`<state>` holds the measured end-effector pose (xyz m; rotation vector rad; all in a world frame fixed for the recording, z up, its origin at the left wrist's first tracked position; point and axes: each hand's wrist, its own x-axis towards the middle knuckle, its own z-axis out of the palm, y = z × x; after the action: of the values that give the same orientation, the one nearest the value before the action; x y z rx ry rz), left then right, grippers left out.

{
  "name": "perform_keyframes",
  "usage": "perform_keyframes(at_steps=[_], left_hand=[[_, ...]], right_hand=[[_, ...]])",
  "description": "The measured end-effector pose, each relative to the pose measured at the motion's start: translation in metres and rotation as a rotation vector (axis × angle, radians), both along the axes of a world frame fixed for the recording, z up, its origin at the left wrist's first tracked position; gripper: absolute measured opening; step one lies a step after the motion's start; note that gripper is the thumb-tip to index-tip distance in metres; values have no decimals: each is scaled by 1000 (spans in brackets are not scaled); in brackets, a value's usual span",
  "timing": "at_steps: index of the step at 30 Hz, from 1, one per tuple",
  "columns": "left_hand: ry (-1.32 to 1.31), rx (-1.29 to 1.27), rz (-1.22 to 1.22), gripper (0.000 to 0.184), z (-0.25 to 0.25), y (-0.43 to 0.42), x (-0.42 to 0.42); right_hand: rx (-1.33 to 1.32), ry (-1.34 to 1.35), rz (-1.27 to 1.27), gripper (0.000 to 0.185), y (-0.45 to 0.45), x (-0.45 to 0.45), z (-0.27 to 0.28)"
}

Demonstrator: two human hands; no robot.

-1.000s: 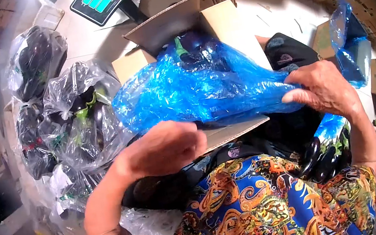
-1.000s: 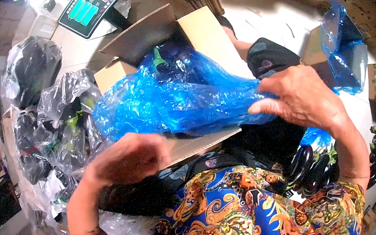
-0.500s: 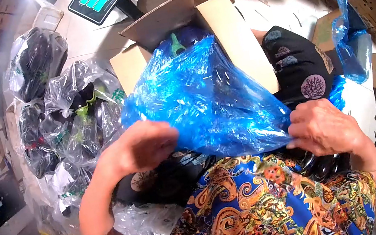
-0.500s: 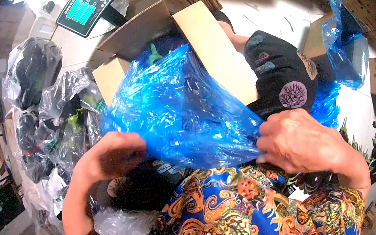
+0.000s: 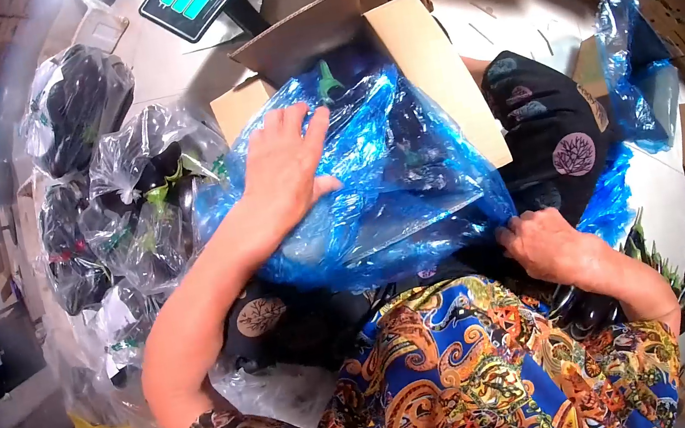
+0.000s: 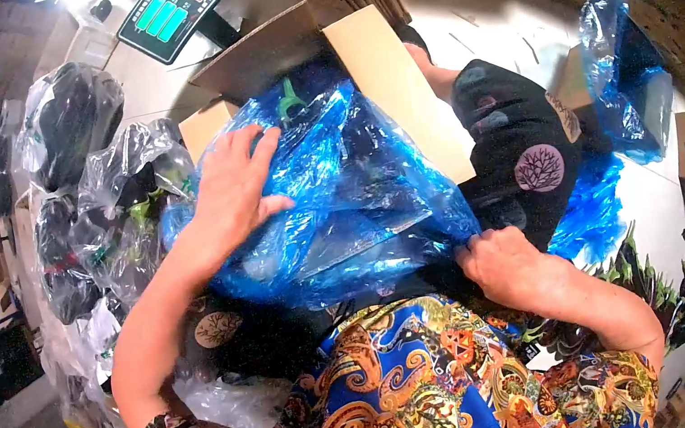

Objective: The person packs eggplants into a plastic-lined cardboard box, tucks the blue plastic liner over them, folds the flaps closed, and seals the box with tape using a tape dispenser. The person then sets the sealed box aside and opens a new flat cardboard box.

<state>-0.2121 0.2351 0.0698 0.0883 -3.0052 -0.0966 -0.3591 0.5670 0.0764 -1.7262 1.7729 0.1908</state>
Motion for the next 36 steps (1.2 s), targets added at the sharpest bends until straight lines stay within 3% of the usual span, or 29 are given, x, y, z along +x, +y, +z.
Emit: perform_keyframes(at_steps=[2,3,6,8,12,14,16,18,19,20,21,24,25,26,28,30,32,34,36], left_hand=[[-253,-37,74,40,-24,-17,-8],[-384,-56,116,32,-28,-25,-9],[13,414,158,17,-19,-38,-10],[-38,658,291,18,3,-49,-22],[-31,682,354,22,13,-58,-39],[-51,695,364,23,16,-58,-49],[32,673,322,22,13,-59,-56],[72,662,322,22,27,-56,-62],[72,649,337,17,28,-61,-63],[163,560,315,15,30,-61,-63],[253,473,292,14,33,-60,-63],[461,389,163,9,51,-32,-63],[406,520,91,10,51,-18,-61],[350,649,18,11,51,-4,-61],[40,806,-241,13,37,13,-58],[-134,849,-240,20,8,21,-56],[0,724,-93,43,-22,7,-61],[-24,516,97,49,-33,-12,-73],[-126,464,109,67,-42,-18,-89]], right_hand=[[-23,23,36,17,3,4,14],[-7,-98,12,20,2,0,29],[-149,-286,-175,28,-22,-11,88],[-398,-413,-316,25,-39,-16,92],[-694,-393,-219,15,-102,-7,63],[-517,-413,-95,17,-135,10,42],[-486,-632,-71,11,-161,24,21],[-210,-316,-75,14,-191,24,-4],[-199,-304,-186,20,-201,10,-18],[-378,-354,-344,23,-207,-7,-40],[-396,-284,-520,28,-213,-27,-44],[-705,-109,-571,44,-211,-91,-58],[-784,-59,-534,55,-210,-101,-46],[-690,10,-567,58,-206,-105,-34],[-821,100,-551,61,-203,-109,-37],[-860,91,-516,60,-203,-111,-33],[-771,140,-465,59,-198,-112,-25],[-568,249,-388,57,-192,-114,-18],[-429,286,-294,59,-185,-114,-20]])
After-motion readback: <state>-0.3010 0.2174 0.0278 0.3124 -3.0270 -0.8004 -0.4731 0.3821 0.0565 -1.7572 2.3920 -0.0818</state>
